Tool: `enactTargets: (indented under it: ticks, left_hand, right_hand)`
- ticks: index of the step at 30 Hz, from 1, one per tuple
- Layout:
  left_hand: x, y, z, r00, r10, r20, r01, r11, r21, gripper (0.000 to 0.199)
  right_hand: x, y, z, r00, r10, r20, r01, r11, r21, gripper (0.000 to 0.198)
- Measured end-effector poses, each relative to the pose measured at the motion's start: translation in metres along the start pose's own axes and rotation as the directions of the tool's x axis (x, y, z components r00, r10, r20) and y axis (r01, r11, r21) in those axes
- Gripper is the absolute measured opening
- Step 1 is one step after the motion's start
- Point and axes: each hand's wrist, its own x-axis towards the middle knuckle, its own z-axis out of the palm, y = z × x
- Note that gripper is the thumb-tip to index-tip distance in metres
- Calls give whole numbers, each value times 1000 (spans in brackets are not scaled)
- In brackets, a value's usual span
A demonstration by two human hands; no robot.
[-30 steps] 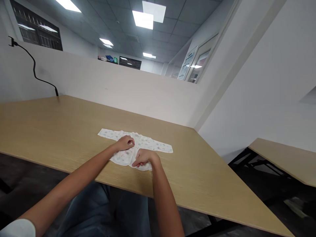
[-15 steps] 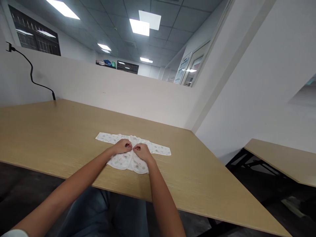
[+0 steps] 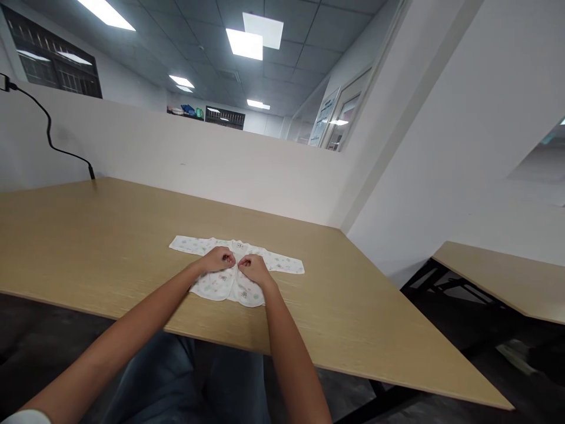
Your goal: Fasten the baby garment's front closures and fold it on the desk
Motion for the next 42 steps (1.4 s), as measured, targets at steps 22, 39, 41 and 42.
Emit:
enactTargets:
  ticks: [22, 39, 41, 42]
  left_hand:
    - [-3, 14, -5, 1000, -24, 13, 25, 1000, -12, 20]
    - [-2, 13, -5, 999, -43, 33, 44, 998, -35, 22]
    - [-2, 11, -4, 998, -48, 31, 49, 997, -51, 22]
    - [-1, 10, -3, 998, -50, 30, 51, 997, -56, 22]
  right_hand:
    - [0, -8, 1, 998, 50, -29, -49, 998, 37, 19]
    - [-2, -4, -1, 999, 38, 36, -40, 998, 51, 21]
    - [-2, -5, -1, 998, 40, 48, -43, 998, 49, 21]
    - [-2, -5, -1, 998, 42, 52, -45, 998, 47, 21]
